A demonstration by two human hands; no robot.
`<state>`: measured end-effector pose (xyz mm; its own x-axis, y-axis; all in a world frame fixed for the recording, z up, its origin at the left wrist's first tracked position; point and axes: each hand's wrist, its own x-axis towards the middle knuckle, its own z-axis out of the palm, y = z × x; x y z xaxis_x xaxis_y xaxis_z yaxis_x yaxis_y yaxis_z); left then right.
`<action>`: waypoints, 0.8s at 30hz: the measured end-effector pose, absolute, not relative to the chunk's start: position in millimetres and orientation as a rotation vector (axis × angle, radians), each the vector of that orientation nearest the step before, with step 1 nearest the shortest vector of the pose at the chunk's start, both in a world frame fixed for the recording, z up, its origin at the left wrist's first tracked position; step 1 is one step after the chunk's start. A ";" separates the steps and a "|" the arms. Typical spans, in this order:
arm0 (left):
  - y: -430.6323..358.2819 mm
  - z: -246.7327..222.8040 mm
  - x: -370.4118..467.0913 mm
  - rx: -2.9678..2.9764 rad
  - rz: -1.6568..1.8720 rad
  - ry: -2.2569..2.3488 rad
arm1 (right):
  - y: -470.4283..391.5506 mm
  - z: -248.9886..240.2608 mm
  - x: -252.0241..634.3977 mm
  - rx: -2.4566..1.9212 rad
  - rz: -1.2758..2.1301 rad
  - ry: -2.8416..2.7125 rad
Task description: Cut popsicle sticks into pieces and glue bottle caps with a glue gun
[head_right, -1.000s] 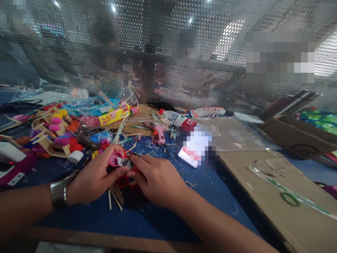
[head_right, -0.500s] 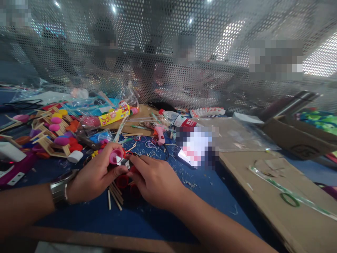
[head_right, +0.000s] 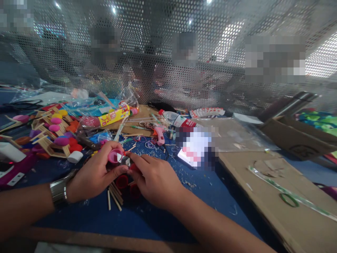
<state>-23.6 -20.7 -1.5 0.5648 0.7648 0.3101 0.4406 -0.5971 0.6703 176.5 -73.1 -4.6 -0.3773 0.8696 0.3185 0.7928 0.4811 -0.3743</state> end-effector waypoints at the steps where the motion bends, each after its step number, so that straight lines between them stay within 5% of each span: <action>1: -20.9 -2.0 -23.6 2.268 0.835 0.978 | -73.2 -3.7 176.6 -1.385 0.225 -2.247; 24: -21.7 -2.3 -23.8 2.278 0.878 0.953 | -73.4 -6.2 173.2 -1.241 0.264 -2.267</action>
<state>-23.8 -21.7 -2.3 0.5431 0.7572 0.3628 0.4236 -0.6202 0.6603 173.2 -73.4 -6.2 -0.4325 0.8263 0.3609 0.7213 0.5572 -0.4114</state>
